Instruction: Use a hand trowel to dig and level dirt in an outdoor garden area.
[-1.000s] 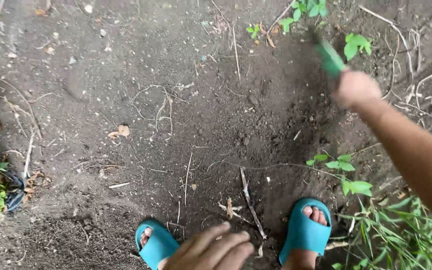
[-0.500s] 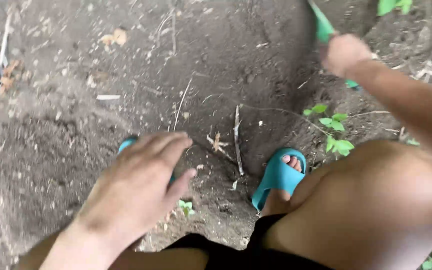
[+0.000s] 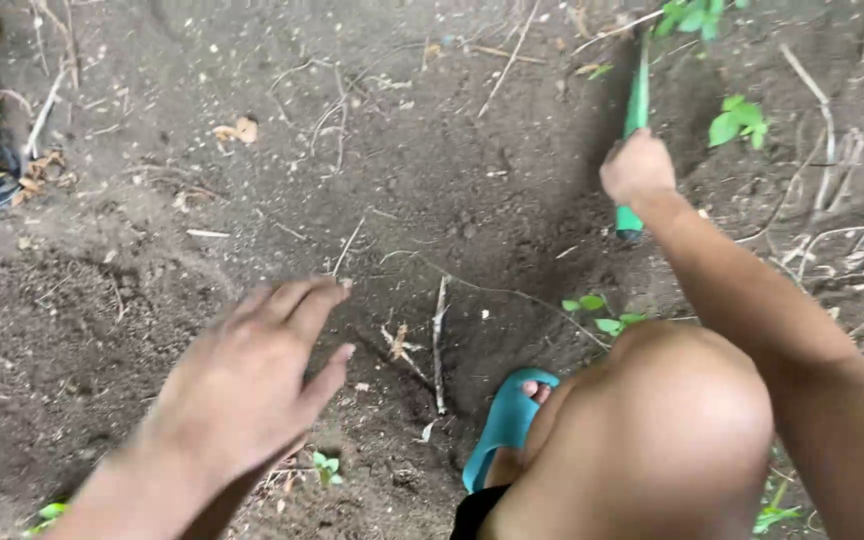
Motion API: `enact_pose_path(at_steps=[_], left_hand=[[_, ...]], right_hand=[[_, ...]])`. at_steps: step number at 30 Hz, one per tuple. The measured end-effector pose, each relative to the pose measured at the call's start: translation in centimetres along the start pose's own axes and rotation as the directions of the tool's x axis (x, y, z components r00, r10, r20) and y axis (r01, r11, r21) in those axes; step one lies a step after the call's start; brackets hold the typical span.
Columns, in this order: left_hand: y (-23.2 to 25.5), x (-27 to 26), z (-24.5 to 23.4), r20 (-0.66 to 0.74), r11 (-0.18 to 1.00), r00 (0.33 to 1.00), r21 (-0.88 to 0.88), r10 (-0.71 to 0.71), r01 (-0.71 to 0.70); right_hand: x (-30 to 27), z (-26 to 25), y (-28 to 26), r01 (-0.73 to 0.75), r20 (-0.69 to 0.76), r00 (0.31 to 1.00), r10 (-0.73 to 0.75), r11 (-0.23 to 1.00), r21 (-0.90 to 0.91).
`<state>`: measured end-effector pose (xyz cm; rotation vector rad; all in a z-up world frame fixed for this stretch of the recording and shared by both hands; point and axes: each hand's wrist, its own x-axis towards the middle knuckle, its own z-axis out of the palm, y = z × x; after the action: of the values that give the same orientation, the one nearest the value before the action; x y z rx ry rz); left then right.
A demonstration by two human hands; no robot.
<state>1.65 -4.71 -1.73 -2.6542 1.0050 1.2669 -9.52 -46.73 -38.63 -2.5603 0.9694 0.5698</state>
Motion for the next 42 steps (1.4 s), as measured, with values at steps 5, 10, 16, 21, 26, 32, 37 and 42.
enact_pose_path(at_steps=[5, 10, 16, 21, 26, 32, 37, 42], left_hand=[[-0.7, 10.6, -1.3, 0.075, 0.976, 0.997, -0.212, -0.036, 0.051], [-2.1, 22.8, 4.6, -0.324, 0.752, 0.941, -0.643, -0.097, -0.144], [-1.5, 27.4, 9.9, -0.367, 0.465, 0.916, -0.847, -0.164, -0.256], [-0.9, 29.0, 9.6, -0.354, 0.639, 0.923, -0.747, -0.149, -0.183], [1.4, 30.2, 10.9, -0.399, 0.697, 0.915, -0.672, -0.054, -0.252], [1.0, 31.7, 13.1, -0.472, 0.724, 0.881, -0.616, -0.024, -0.310], [1.2, 32.7, 13.2, -0.487, 0.717, 0.873, -0.614, -0.017, -0.329], [0.3, 33.3, 14.0, -0.564, 0.707, 0.824, -0.603, -0.049, -0.370]], right_hand=[[-4.0, -1.1, -0.6, 0.164, 0.192, 0.972, -0.133, 0.973, -0.160], [-4.5, -12.5, -8.1, 0.169, 0.499, 0.866, 0.011, 0.935, -0.313], [-0.7, -9.0, -6.4, -0.132, 0.254, 0.942, 0.220, 0.937, -0.322], [-1.2, 0.5, -6.8, -0.093, 0.076, 0.992, 0.105, 0.985, -0.147], [-7.4, -4.1, -11.4, -0.022, 0.215, 0.974, 0.075, 0.972, -0.235], [-8.3, -3.9, -3.6, -0.181, 0.148, 0.968, 0.205, 0.970, -0.160], [-8.6, 0.1, -2.3, -0.410, 0.140, 0.900, 0.412, 0.911, -0.049], [-10.8, 0.5, -11.9, -0.293, 0.186, 0.938, 0.291, 0.956, -0.018]])
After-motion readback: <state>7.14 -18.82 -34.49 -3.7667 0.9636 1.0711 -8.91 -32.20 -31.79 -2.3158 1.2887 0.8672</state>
